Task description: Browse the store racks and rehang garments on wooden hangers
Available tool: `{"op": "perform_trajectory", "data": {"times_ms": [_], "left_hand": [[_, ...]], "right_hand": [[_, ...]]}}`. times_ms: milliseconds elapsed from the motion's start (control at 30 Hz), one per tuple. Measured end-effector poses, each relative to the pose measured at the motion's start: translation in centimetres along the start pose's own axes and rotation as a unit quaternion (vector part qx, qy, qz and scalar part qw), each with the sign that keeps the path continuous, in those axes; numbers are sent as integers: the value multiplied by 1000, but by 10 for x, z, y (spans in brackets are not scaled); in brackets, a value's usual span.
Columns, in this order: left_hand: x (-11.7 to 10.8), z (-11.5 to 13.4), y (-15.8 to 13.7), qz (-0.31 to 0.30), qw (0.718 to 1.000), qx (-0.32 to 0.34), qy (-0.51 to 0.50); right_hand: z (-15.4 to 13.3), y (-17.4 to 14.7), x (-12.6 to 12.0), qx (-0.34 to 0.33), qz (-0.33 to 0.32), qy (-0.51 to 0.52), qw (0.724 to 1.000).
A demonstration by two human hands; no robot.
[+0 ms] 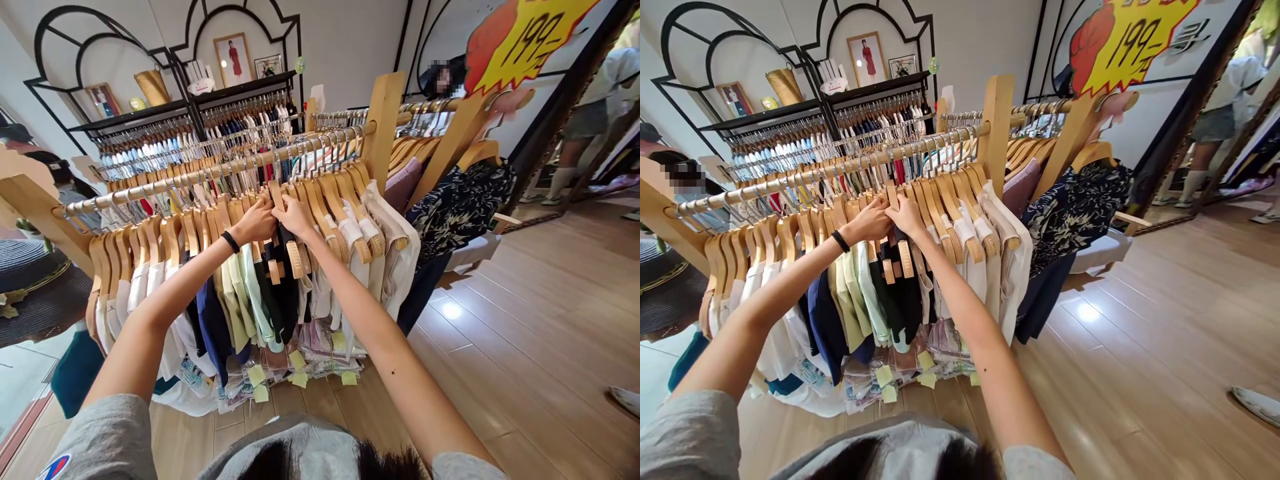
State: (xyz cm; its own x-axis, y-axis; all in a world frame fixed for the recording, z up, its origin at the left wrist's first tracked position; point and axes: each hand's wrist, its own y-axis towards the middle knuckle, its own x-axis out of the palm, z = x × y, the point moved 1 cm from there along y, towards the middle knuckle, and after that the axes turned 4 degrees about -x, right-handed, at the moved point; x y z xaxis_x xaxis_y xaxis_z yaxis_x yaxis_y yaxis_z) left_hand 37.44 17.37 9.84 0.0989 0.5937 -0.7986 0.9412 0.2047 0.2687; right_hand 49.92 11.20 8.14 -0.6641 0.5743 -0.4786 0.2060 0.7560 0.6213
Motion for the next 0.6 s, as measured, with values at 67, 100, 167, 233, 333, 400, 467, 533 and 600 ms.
{"op": "perform_trajectory", "data": {"times_ms": [67,100,167,233,333,400,467,533,600], "left_hand": [[-4,-3,-4,-2,999,16,-33],[-6,-5,-7,-7,998,23,-52],[-13,-6,-10,-20,995,23,-94],[-23,-9,-12,-16,990,-9,-140],[-41,-20,-6,78,975,-128,-165],[-53,-33,7,187,950,-212,-137],[-60,-49,25,257,926,-256,-106],[-63,-66,47,253,926,-263,-99],[-61,-81,65,205,938,-256,-114]], "right_hand": [[3,-6,2,8,-5,-11,1000],[4,-10,3,13,-6,-15,1000],[4,-18,4,22,-5,-23,999],[2,-25,4,25,-10,-37,999],[-5,-34,3,37,-22,-76,996],[-10,-41,4,57,-21,-108,992],[-13,-51,6,63,-14,-132,989],[-16,-62,8,45,0,-147,988],[-16,-71,7,18,12,-158,987]]}}
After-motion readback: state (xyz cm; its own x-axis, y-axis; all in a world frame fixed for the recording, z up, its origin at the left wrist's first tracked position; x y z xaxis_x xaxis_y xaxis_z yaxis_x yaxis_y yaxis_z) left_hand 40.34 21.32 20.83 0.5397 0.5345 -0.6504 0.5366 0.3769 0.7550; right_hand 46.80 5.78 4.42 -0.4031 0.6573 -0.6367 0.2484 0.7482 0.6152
